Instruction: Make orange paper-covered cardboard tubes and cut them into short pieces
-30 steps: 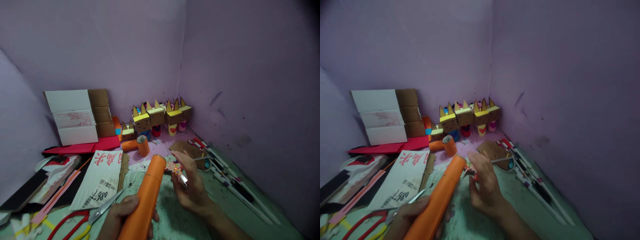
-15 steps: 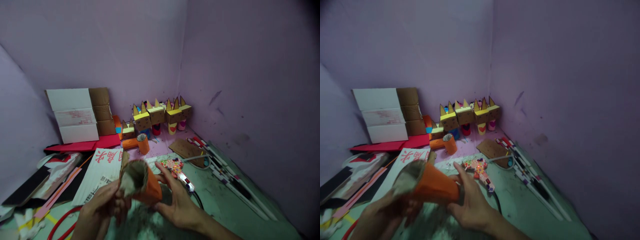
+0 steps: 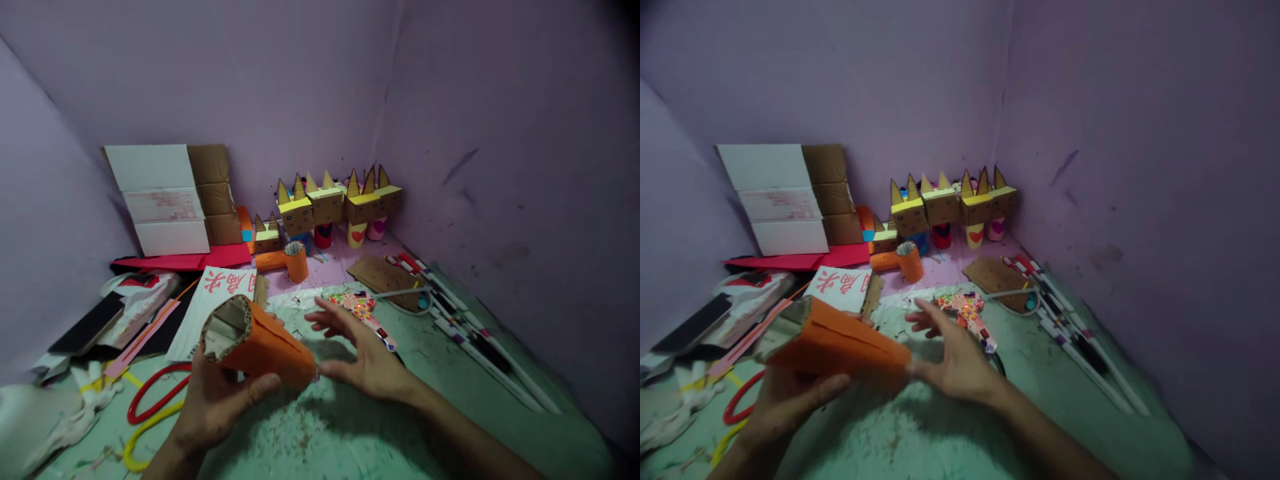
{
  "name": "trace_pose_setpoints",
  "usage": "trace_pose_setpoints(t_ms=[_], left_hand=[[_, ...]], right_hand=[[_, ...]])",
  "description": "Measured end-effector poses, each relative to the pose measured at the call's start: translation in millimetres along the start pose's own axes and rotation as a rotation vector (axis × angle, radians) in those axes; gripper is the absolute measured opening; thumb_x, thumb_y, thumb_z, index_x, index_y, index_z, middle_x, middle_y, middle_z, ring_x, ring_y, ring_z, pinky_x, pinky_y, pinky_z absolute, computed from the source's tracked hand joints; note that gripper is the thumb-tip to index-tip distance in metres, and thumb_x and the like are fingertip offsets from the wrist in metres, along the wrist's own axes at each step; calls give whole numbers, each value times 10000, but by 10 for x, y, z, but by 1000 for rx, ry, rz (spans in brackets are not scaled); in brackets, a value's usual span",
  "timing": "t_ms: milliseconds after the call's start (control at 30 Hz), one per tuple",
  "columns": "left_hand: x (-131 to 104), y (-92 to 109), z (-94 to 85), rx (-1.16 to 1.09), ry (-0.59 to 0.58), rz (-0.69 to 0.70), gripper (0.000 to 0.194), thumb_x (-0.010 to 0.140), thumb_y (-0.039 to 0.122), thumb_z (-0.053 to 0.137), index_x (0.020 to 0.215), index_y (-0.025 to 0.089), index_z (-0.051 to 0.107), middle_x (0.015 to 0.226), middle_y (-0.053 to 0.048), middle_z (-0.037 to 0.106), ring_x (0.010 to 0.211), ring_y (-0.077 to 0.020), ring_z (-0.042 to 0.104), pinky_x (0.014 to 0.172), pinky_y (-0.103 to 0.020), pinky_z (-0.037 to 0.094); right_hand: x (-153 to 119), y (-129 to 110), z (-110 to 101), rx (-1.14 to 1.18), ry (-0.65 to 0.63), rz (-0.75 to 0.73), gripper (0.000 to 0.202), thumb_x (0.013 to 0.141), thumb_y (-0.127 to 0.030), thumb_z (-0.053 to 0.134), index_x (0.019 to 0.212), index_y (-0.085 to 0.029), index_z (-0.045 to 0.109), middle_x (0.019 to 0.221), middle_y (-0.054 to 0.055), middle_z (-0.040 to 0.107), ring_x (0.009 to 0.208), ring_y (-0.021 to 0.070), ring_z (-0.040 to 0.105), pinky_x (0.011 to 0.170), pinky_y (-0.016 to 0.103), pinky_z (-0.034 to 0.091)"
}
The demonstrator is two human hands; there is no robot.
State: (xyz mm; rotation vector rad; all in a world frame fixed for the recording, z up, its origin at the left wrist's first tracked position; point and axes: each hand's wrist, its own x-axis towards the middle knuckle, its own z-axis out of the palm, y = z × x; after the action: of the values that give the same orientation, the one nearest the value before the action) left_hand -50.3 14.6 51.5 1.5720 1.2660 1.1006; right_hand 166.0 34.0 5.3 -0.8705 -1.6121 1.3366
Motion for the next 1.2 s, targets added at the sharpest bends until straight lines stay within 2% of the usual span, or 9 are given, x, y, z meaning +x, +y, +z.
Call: trace_pose_setpoints(t_ms=[133,233,433,600,733,900,1033,1100,1200], left_hand=[[71,17,59,179,-97,45,178,598,265,738,698,154,641,626,-11,641,554,-151,559,497,-232,467],[111,-10,80,113,-30,-14,241,577,306,741,695,140,611,627,-11,623,561,-148,552,511,-242,472],[134,-69,73,-17,-5,5,357,566,331,760,819,129,609,716,-20,635,640,-149,565,587,-249,473],[145,-81,82,52,-33,59,383,604,375,720,867,127,595,747,-33,629,666,-162,558,608,-271,463],[142,-88,96,106,-59,104,380,605,359,708,881,124,595,747,-35,623,657,-166,548,598,-277,451],[109,-96,145,182,-72,171,337,623,287,698,909,130,614,715,-11,605,586,-132,480,531,-244,384],[75,-94,182,213,-69,206,260,656,227,653,905,162,625,705,16,599,576,-120,462,525,-231,361],[74,-108,184,214,-58,204,203,650,203,637,848,162,622,681,27,582,573,-115,458,522,-225,357],[94,-150,171,205,-38,180,112,629,206,642,712,151,591,594,45,511,527,-99,409,473,-214,319]], right_hand=[[55,-9,-74,95,184,29,570,696,-233,677,1216,-194,447,1127,125,604,972,219,582,805,395,463],[80,54,-67,148,222,33,497,682,-216,668,1144,-180,488,1044,105,632,939,203,600,841,400,461],[78,167,16,210,133,-19,411,691,-209,676,1081,-202,544,1003,77,657,973,198,616,914,423,439],[83,228,110,224,63,-55,408,707,-287,720,1079,-213,571,1055,94,662,1020,217,613,934,444,437],[79,244,116,213,92,-143,437,712,-383,733,1090,-225,580,1101,102,649,1053,238,600,964,467,414],[113,-20,156,175,118,-222,667,669,-454,754,1234,-232,477,1285,137,535,1179,266,514,1025,474,345],[232,-419,332,158,88,-253,857,530,-371,838,1265,-228,420,1280,122,533,1175,277,506,1006,440,371],[313,-565,436,54,143,-221,753,503,-304,832,1169,-224,492,1155,86,602,1033,256,578,917,415,440],[417,-644,568,-6,193,-213,400,551,-279,777,882,-206,565,794,1,625,737,177,592,718,333,500]])
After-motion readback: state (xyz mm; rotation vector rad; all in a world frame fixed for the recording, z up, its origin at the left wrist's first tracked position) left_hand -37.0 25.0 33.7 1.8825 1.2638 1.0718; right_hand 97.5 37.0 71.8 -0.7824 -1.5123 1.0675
